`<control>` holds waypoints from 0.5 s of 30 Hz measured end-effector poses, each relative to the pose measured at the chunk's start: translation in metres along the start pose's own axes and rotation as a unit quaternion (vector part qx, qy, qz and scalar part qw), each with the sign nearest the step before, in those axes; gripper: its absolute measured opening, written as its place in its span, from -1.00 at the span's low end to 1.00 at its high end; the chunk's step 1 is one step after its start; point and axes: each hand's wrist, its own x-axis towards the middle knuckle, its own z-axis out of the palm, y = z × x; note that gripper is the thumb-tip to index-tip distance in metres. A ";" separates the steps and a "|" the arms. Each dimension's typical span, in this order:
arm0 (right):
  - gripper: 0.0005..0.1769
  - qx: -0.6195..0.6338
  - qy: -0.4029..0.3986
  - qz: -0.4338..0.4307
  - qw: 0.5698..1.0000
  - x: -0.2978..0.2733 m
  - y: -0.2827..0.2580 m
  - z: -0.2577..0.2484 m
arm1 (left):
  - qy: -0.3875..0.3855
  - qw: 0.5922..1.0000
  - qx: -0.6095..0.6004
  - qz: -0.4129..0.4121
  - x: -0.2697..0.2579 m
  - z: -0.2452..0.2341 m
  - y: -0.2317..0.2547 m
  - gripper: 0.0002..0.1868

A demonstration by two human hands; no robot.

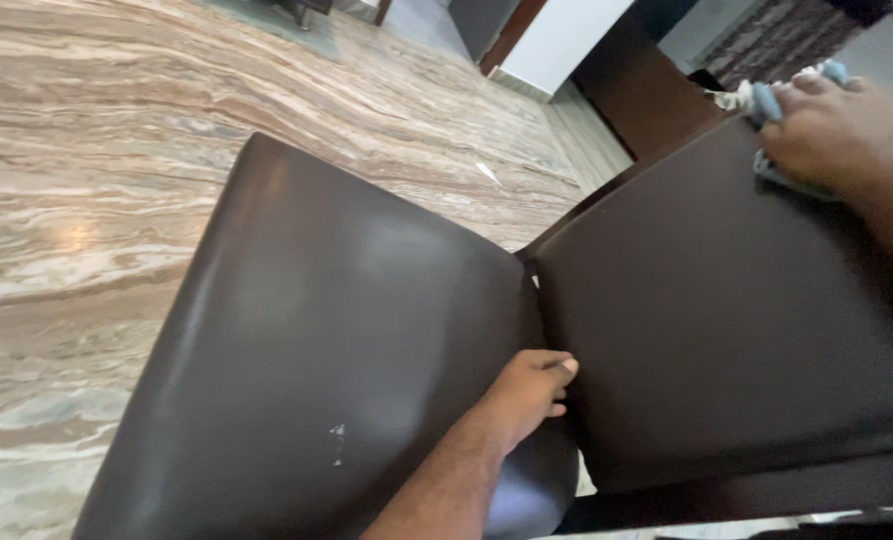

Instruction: The person wipes the seat and backrest of a dark brown dining chair using a blue cloth. They systematically clean the edges, corners, and surfaces of the chair, moving from the seat to the backrest and then to the top rail.

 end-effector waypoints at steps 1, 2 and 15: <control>-0.60 -0.098 -0.017 -0.042 0.994 0.008 0.008 0.011 | 0.000 1.000 -0.006 0.001 0.002 -0.001 -0.002 -0.41; -0.56 0.082 -0.050 0.032 0.995 0.010 0.018 0.020 | 0.000 1.000 -0.013 0.001 0.003 -0.002 -0.003 -0.42; -0.38 0.568 -0.154 0.219 0.778 -0.141 0.075 0.011 | 0.003 0.999 -0.010 0.033 0.027 -0.010 -0.028 -0.40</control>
